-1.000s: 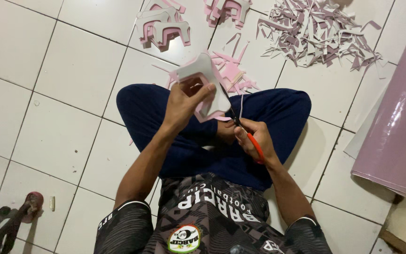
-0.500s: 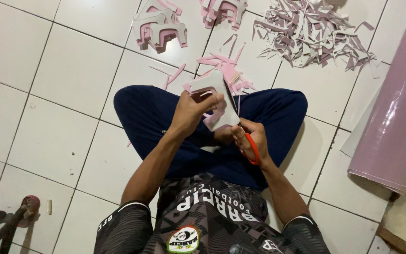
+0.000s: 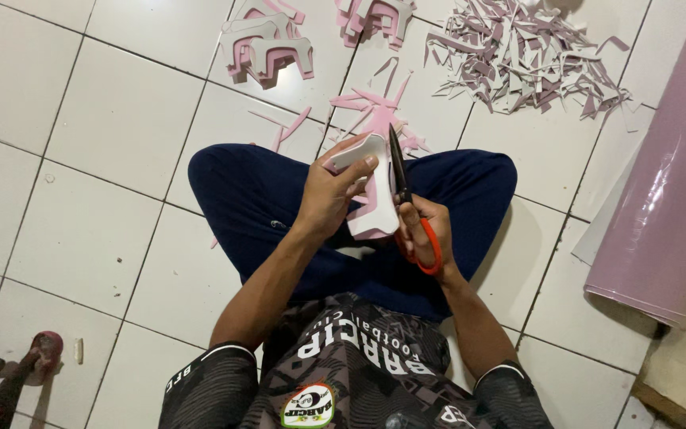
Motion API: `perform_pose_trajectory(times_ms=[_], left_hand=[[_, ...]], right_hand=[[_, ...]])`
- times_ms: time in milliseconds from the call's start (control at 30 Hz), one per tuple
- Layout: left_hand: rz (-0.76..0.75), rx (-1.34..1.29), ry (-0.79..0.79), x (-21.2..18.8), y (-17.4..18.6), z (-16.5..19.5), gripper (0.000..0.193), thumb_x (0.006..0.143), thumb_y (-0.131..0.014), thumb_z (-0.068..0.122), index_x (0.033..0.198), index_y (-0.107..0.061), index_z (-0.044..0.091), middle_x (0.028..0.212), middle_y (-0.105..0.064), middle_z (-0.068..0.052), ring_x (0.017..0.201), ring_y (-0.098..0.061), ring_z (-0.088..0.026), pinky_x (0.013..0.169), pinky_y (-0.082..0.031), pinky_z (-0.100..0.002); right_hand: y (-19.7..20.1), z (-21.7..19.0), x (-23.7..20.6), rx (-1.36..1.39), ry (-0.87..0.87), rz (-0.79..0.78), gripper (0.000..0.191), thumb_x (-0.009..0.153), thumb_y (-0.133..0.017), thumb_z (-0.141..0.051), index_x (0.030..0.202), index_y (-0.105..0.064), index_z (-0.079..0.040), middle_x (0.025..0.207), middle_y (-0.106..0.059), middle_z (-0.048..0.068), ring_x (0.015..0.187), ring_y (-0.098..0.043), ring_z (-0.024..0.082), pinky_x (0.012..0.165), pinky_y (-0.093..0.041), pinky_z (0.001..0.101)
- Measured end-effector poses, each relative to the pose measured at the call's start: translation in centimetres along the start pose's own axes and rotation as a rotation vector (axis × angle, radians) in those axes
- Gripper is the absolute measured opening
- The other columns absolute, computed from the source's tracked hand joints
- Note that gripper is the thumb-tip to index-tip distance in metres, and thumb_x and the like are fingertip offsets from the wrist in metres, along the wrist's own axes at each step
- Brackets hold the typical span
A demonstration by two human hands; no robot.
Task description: The person sits cross-legged on a tiled floor and trims excess pink and white foam from decorative letter shapes with red-handled scissors, working one letter at a time on their lap and setting finished letters aside with the growing pile of trimmed pieces.
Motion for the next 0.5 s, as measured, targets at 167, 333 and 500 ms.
perform_pose_trajectory(times_ms=[167, 333, 500], left_hand=[[-0.093, 0.417, 0.0, -0.2, 0.9, 2.9, 0.049, 0.09, -0.078, 0.014, 0.136, -0.067, 0.001, 0.097, -0.074, -0.005, 0.084, -0.068, -0.009, 0.077, -0.058, -0.024], [-0.142, 0.554, -0.02, -0.1, 1.0, 4.0, 0.047, 0.088, -0.08, 0.016, 0.131, -0.07, 0.001, 0.098, -0.077, -0.006, 0.086, -0.07, -0.009, 0.082, -0.059, -0.025], [-0.066, 0.654, 0.011, 0.1, 3.0, 2.6, 0.037, 0.09, -0.079, 0.025, 0.113, -0.075, -0.003, 0.093, -0.079, -0.008, 0.083, -0.075, -0.012, 0.079, -0.06, -0.026]], right_hand=[[1.5, -2.1, 0.1, -0.203, 0.018, -0.104, 0.06, 0.1, -0.06, -0.058, 0.116, -0.066, -0.001, 0.071, -0.049, -0.006, 0.055, -0.043, 0.0, 0.047, -0.033, 0.0181], [2.2, -2.6, -0.1, -0.338, -0.005, -0.15, 0.067, 0.097, -0.06, -0.064, 0.113, -0.07, 0.0, 0.067, -0.049, -0.005, 0.054, -0.044, 0.0, 0.047, -0.033, 0.0171], [2.5, -0.9, -0.1, -0.163, -0.029, -0.06, 0.059, 0.098, -0.063, -0.056, 0.108, -0.069, 0.002, 0.066, -0.053, -0.004, 0.045, -0.043, 0.002, 0.039, -0.031, 0.021]])
Point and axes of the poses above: each hand's wrist, its own x-axis towards the middle knuckle, its own y-axis out of the back of the hand, z = x × y, the point moved 2 cm from there along x, towards the middle knuckle
